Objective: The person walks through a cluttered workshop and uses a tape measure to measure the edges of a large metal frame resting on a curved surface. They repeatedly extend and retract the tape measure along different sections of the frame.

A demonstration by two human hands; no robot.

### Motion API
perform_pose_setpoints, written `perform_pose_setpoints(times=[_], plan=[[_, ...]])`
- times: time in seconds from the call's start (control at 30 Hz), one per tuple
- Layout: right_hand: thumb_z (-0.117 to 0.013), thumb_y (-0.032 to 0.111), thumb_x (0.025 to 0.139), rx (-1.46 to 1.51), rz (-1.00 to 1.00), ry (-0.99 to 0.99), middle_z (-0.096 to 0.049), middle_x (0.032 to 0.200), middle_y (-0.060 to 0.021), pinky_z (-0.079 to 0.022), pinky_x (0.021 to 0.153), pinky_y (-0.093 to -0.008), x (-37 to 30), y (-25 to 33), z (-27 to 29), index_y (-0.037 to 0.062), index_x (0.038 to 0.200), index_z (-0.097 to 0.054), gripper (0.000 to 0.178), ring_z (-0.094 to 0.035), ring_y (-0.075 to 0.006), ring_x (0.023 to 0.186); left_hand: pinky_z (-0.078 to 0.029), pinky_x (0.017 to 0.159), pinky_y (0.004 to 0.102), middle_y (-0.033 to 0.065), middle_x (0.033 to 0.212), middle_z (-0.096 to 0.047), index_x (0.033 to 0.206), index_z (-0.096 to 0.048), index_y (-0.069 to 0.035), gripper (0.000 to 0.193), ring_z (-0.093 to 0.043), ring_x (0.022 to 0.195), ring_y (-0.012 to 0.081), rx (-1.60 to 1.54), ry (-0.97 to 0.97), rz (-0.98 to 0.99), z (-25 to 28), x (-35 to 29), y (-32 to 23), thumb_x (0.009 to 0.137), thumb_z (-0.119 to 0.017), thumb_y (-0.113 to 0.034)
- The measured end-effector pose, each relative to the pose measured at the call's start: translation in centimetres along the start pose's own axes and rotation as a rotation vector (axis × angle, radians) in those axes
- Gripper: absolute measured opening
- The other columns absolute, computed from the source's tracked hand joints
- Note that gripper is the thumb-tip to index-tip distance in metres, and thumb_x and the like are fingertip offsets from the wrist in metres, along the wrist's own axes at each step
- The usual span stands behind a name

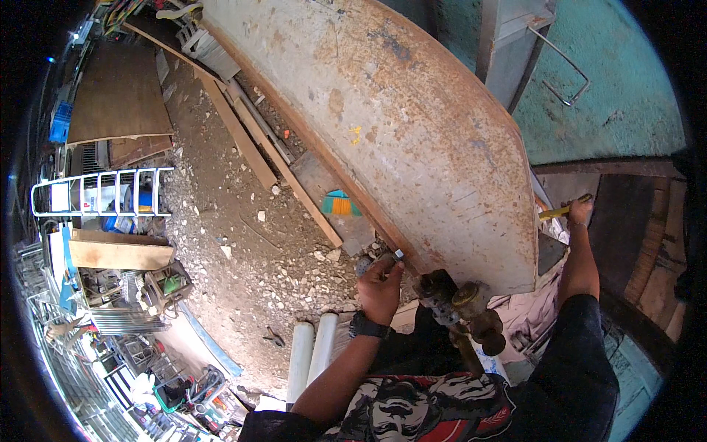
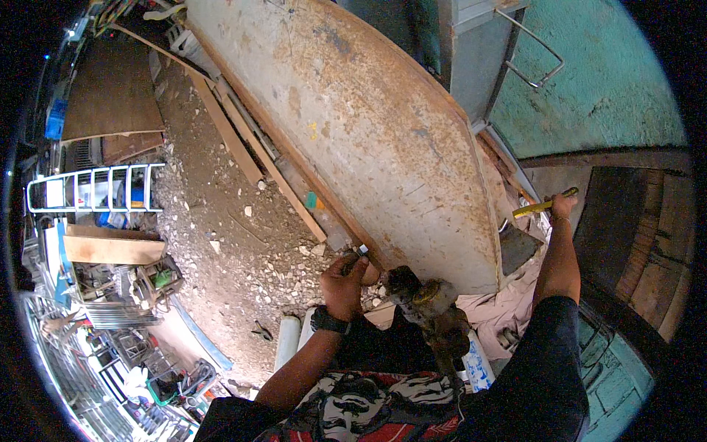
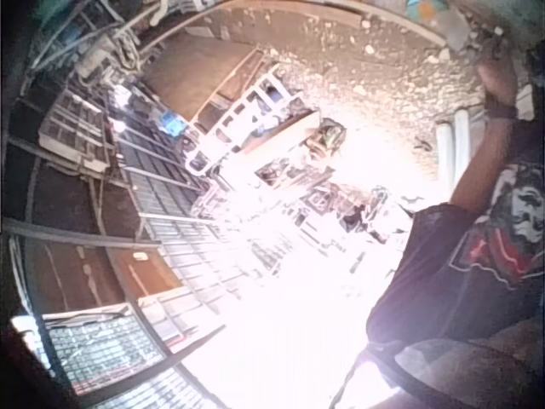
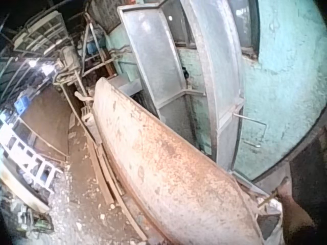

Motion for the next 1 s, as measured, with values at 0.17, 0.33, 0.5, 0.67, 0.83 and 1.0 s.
perform_pose_setpoints(times=[0.17, 0.33, 0.5, 0.67, 0.83, 1.0], plan=[[-0.048, 0.006, 0.085, 0.013, 0.012, -0.034, -0.055, 0.101, -0.0225, -0.059, 0.058, -0.0462, -0.4, -0.3, 0.8, 0.0045, 0.124, -0.024, 0.046, -0.068, -0.0362, 0.072, -0.052, 0.07, 0.0315, 0.0151, 0.086, -0.072, 0.103, -0.07, 0.004, 0.025, -0.068, 0.077, 0.0183, 0.062, 0.049, 0.087, 0.1, -1.0, -2.5, 0.086, -0.073, -0.014], [-0.049, 0.01, 0.09, 0.085, 0.054, -0.07, -0.056, 0.095, -0.0181, -0.06, 0.061, -0.0454, -2.9, 1.5, 2.7, 0.0043, 0.119, -0.033, 0.033, -0.065, -0.0304, 0.071, -0.052, 0.071, 0.0325, 0.0155, 0.088, -0.072, 0.108, -0.068, 0.004, 0.028, -0.067, 0.078, 0.0193, -0.052, 0.153, 0.072, 0.0, -1.2, -0.6, 0.087, -0.07, -0.014], [-0.051, 0.061, 0.092, 0.339, -0.017, -0.08, -0.059, 0.088, -0.0177, -0.057, 0.064, -0.0466, -11.8, 8.4, 2.9, -0.0032, 0.114, -0.047, 0.068, -0.064, -0.0321, 0.068, -0.049, 0.061, 0.0251, 0.005, 0.084, -0.067, 0.121, -0.065, 0.003, 0.033, -0.058, 0.069, 0.0088, -0.103, 0.279, -0.009, -0.1, -0.2, 2.1, 0.091, -0.068, -0.012], [-0.04, 0.078, 0.088, 0.528, -0.087, -0.212, -0.055, 0.073, -0.0142, -0.055, 0.062, -0.0474, -21.4, 13.3, 4.9, -0.0015, 0.093, -0.055, 0.081, -0.058, -0.0292, 0.064, -0.051, 0.08, 0.0312, 0.0133, 0.094, -0.071, 0.126, -0.06, 0.005, 0.043, -0.066, 0.087, 0.0161, -0.141, 0.49, -0.042, 2.5, 0.7, 0.8, 0.088, -0.069, -0.014], [-0.049, 0.056, 0.086, 0.727, -0.108, -0.084, -0.051, 0.075, -0.0101, -0.047, 0.065, -0.044, -27.9, 14.7, 6.5, 0.002, 0.098, -0.052, 0.055, -0.053, -0.0275, 0.066, -0.043, 0.052, 0.0222, 0.0038, 0.094, -0.07, 0.121, -0.065, -0.001, 0.034, -0.053, 0.06, 0.0056, -0.131, 0.548, -0.014, 9.9, 1.8, 3.4, 0.091, -0.067, -0.015], [-0.046, 0.042, 0.087, 0.791, 0.088, -0.154, -0.059, 0.077, -0.0125, -0.048, 0.065, -0.0392, -37.3, 15.8, 6.6, 0.0015, 0.106, -0.059, 0.046, -0.059, -0.0284, 0.068, -0.04, 0.047, 0.0218, 0.0007, 0.083, -0.068, 0.118, -0.067, -0.003, 0.029, -0.05, 0.052, 0.0057, -0.133, 0.579, 0.163, 18.8, 1.5, 8.7, 0.092, -0.065, -0.015]])
Point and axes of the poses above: each hand's wrist, its own x-axis towards the middle knuckle, its own z-axis out of the back of the hand, y = z × x, the point moved 4 cm from there along x, towards the middle knuckle
